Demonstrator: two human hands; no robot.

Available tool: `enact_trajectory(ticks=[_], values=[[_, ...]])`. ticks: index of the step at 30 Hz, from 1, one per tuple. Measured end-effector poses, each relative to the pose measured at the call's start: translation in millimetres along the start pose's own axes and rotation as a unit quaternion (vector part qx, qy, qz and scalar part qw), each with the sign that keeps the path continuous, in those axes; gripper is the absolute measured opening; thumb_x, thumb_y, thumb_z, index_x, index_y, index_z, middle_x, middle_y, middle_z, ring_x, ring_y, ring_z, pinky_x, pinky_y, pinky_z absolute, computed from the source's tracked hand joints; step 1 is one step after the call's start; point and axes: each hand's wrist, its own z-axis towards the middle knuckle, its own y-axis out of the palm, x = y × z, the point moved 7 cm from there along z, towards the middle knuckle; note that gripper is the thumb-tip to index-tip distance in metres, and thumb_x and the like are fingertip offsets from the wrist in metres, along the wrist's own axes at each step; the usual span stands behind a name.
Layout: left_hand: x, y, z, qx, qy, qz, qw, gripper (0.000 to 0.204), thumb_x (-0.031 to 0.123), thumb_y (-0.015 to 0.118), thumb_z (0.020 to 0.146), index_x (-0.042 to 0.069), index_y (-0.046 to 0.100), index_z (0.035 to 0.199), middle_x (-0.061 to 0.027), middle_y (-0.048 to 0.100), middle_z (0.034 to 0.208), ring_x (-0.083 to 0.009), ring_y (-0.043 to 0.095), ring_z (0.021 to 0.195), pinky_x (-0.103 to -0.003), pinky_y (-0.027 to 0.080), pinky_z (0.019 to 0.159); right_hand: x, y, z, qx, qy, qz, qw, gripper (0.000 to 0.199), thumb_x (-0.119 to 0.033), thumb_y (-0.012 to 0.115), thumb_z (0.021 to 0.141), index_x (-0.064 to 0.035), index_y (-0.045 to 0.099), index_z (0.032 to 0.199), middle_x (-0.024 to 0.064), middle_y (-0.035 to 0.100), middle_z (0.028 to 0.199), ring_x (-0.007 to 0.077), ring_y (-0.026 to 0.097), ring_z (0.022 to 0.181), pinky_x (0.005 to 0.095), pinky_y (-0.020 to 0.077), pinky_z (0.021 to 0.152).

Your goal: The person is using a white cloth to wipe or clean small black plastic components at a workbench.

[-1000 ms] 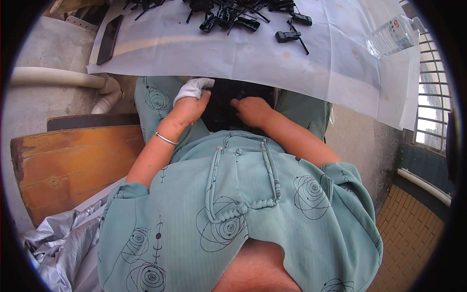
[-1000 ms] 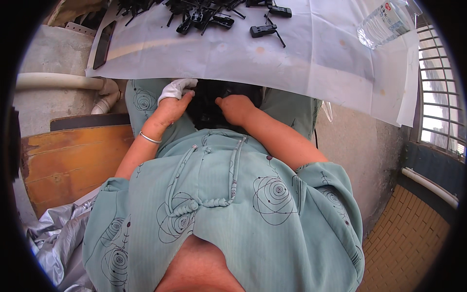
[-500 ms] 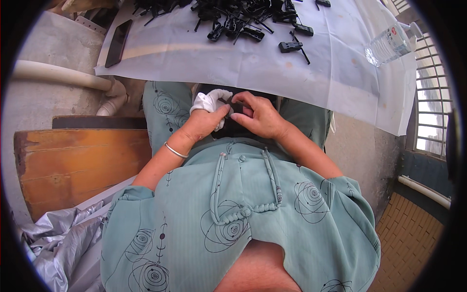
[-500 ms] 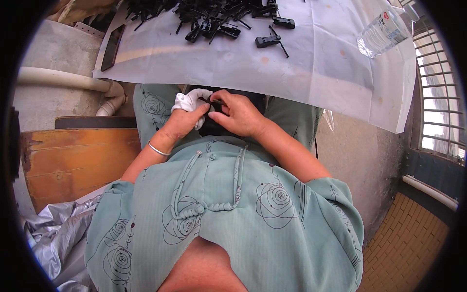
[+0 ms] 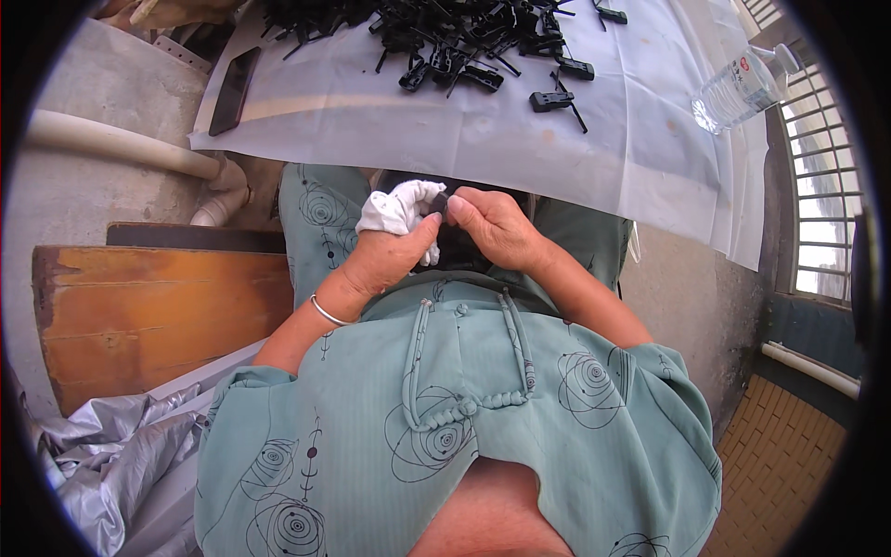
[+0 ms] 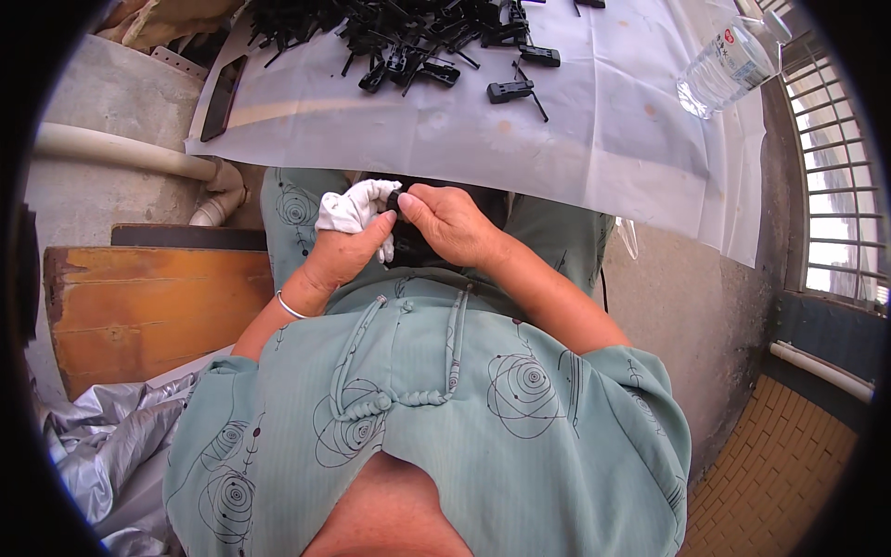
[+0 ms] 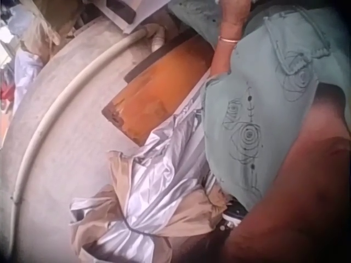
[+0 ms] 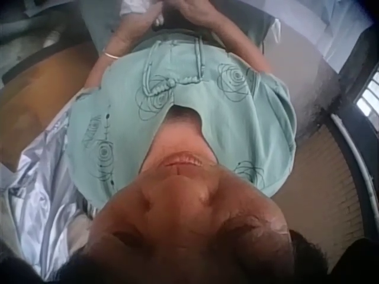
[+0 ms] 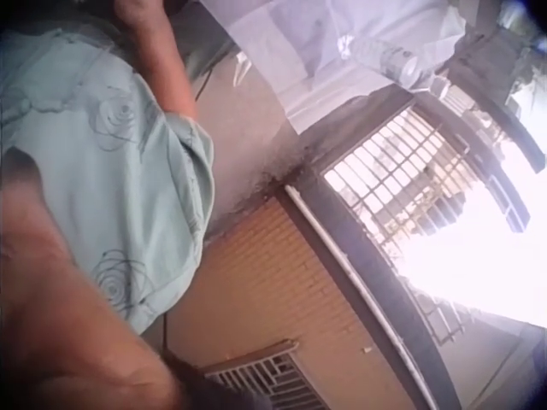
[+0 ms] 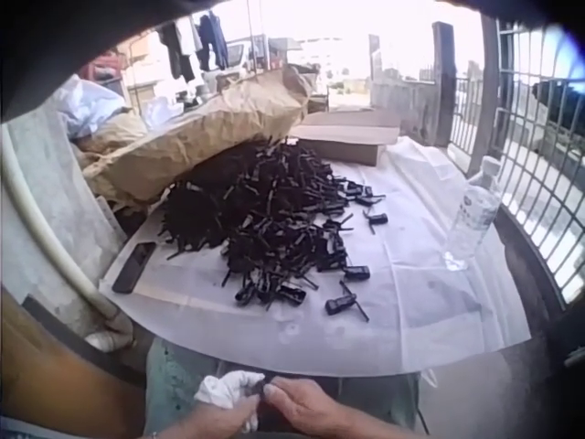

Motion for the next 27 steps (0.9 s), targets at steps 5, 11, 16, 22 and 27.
enact_trajectory(ticks=[5,11,16,22,27], values=[[13,1,1,0.041,0.050,0.198,0.978,0.027,0.005,0.055,0.081,-0.002,0.052,0.107,-0.0100,0.059,0.086,-0.0142,0.057,0.060,-0.027,0.047,0.056,-7,2,0,0.029,0.026,-0.059,0.998,0.027,-0.020,0.047,0.090,0.0025,0.054,0.076,0.0196,0.052,0.061,0.0347,0.047,0.055,0.0383,0.0411,0.055],[24,2,-5,0.091,0.201,0.333,0.917,0.026,0.005,0.055,0.079,-0.001,0.053,0.103,-0.0142,0.059,0.095,-0.0248,0.059,0.084,-0.032,0.047,0.076,5,9,-1,0.053,0.051,-0.010,0.997,0.026,-0.019,0.048,0.091,0.0014,0.053,0.075,0.0117,0.050,0.061,0.0215,0.044,0.055,0.0315,0.0406,0.055],[24,-7,2,0.025,0.135,0.080,0.987,0.028,0.006,0.055,0.084,0.001,0.045,0.109,-0.0022,0.052,0.094,-0.0087,0.048,0.085,-0.022,0.043,0.075,-5,-7,-1,0.037,0.015,-0.033,0.999,0.025,-0.023,0.054,0.087,0.0015,0.059,0.084,0.0097,0.056,0.065,0.0178,0.052,0.059,0.0304,0.0433,0.058],[18,-8,1,0.014,0.044,0.005,0.999,0.030,0.007,0.047,0.088,0.002,0.040,0.117,-0.0021,0.051,0.086,-0.0051,0.043,0.062,-0.019,0.039,0.054,-13,-9,-3,-0.011,-0.059,-0.091,0.994,0.012,-0.010,0.065,0.077,-0.0008,0.062,0.085,0.0108,0.060,0.071,0.0193,0.058,0.062,0.0290,0.0452,0.058],[21,5,-4,-0.086,0.010,-0.030,0.996,0.032,0.009,0.041,0.087,0.003,0.040,0.119,-0.0012,0.049,0.082,-0.0045,0.039,0.056,-0.019,0.035,0.050,-26,-13,1,0.020,-0.026,0.006,0.999,0.013,-0.009,0.065,0.079,-0.0031,0.058,0.088,-0.0023,0.048,0.062,0.0068,0.041,0.056,0.0217,0.0366,0.052]])
